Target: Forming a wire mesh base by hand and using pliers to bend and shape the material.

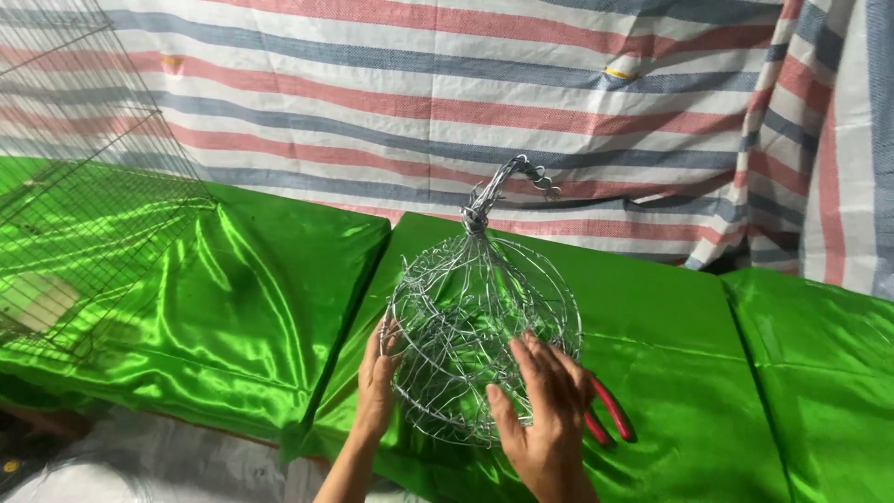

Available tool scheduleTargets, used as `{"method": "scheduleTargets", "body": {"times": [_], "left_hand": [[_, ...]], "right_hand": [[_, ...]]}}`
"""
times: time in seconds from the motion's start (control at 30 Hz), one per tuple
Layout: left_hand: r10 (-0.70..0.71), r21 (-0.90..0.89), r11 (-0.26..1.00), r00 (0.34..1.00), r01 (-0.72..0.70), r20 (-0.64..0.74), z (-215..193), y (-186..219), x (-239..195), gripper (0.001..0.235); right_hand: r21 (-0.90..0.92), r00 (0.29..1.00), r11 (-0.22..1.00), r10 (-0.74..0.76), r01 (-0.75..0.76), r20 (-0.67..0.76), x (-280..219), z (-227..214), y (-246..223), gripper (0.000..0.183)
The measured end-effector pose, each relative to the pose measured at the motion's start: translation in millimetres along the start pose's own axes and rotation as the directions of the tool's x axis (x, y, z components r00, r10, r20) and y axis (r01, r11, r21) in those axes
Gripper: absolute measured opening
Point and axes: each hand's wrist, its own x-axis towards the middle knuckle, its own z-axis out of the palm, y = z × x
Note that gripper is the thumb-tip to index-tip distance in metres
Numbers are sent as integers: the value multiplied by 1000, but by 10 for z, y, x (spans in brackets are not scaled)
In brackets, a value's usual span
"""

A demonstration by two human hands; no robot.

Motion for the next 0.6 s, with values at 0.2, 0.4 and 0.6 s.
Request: {"method": "scheduleTargets", "body": {"times": [0.2, 0.4, 0.6], "left_hand": [[16, -10, 1000, 1000, -16, 14, -61, -14, -3, 74], [-4, -92, 996, 989, -10, -147, 4, 413, -83, 65], [212, 148, 972, 948, -180, -238, 136, 922, -269, 57]], "right_hand": [[155, 998, 988, -17, 8, 58, 109, -257, 68, 37], [71, 976, 995, -87, 75, 198, 321, -521, 140, 38], [17, 950, 988, -155, 156, 273, 454, -653, -33, 38]]}}
